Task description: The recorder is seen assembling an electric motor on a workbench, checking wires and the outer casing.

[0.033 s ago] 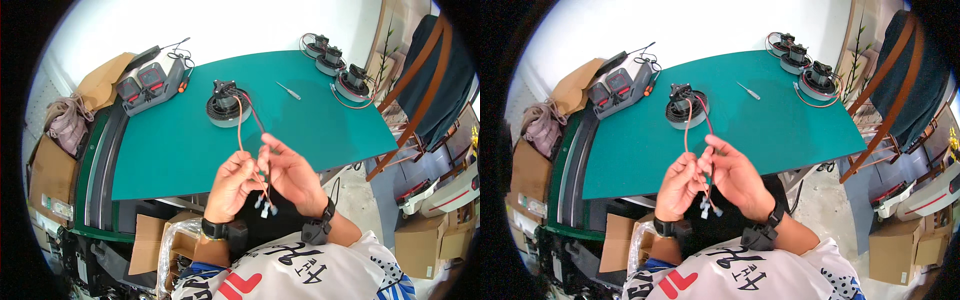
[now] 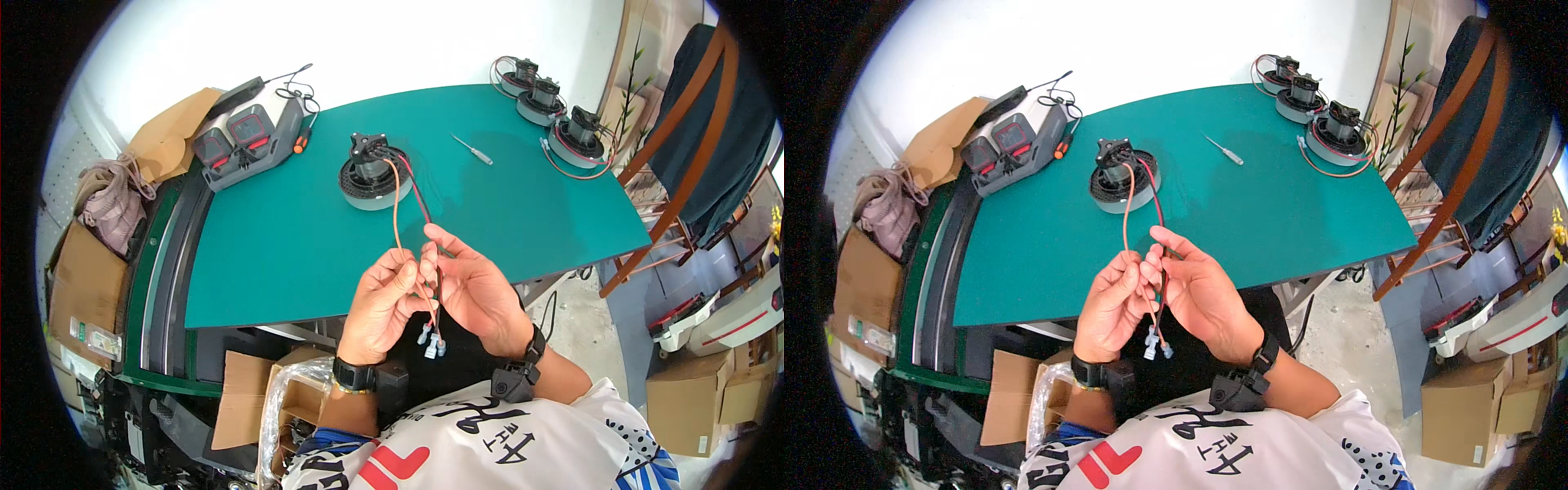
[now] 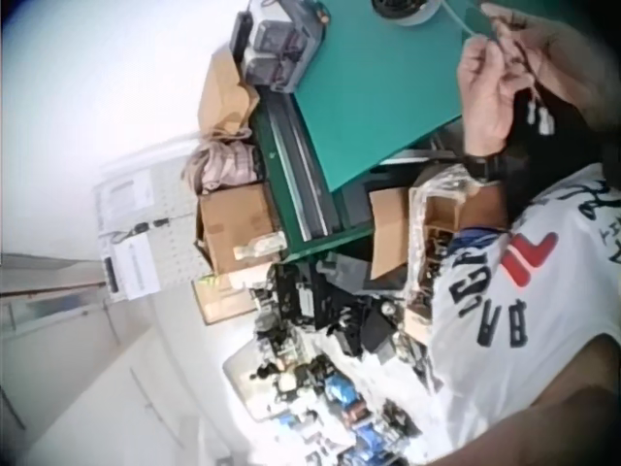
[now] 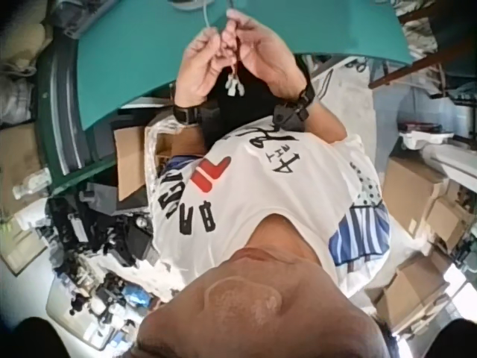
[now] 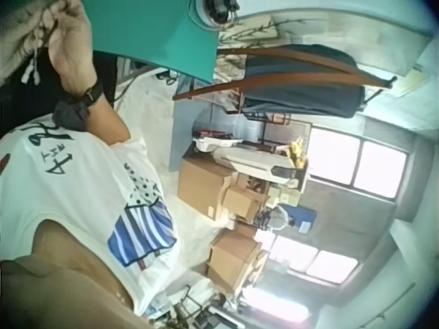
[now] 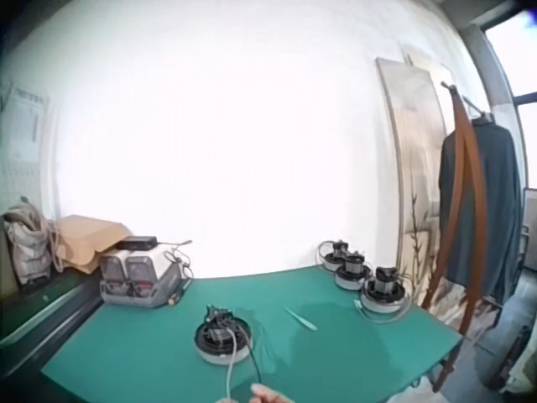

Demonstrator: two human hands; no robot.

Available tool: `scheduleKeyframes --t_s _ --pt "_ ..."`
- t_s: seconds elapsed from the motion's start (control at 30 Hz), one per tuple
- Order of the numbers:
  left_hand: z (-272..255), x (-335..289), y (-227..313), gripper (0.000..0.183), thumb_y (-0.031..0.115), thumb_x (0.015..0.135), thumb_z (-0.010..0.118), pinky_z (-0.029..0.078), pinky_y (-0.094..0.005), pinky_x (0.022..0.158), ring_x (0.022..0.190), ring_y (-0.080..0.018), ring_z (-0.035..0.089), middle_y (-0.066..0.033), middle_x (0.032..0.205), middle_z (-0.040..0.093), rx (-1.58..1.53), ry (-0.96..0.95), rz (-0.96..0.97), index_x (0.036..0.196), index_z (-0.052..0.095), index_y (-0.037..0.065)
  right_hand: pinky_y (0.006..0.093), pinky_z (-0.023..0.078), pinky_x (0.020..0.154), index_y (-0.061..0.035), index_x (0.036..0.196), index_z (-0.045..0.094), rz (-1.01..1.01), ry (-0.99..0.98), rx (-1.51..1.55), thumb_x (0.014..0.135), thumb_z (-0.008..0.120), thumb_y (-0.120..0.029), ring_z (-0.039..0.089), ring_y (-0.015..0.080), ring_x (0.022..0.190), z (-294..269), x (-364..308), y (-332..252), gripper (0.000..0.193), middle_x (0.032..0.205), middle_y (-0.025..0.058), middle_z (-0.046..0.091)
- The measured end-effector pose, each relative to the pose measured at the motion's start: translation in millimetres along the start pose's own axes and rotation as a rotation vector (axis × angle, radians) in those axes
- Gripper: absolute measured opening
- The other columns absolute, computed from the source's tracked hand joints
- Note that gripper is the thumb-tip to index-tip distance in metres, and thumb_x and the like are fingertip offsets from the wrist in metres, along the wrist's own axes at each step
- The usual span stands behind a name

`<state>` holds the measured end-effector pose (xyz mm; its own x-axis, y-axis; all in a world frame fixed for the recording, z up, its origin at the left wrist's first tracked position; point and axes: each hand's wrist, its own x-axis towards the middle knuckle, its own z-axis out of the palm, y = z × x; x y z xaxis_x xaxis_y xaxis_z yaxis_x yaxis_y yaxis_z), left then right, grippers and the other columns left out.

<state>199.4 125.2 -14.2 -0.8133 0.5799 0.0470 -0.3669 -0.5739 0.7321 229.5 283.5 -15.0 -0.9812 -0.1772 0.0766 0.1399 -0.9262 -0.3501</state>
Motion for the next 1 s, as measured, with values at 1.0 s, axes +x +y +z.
scheduleKeyframes --t_s 1.0 --pt "44.8 4.4 67.2 0.019 0.021 0.099 0.056 0.055 -0.0280 0.055 0.063 -0.0167 0.065 -0.0121 0.082 0.067 0.259 -0.144 0.040 0.088 0.054 0.005 0.0365 0.050 0.076 -0.0084 0.114 0.063 -1.093 -0.183 -2.039 0.074 0.065 0.003 0.057 0.0314 0.092 46.2 24.3 -27.7 0.042 0.097 0.0111 0.054"
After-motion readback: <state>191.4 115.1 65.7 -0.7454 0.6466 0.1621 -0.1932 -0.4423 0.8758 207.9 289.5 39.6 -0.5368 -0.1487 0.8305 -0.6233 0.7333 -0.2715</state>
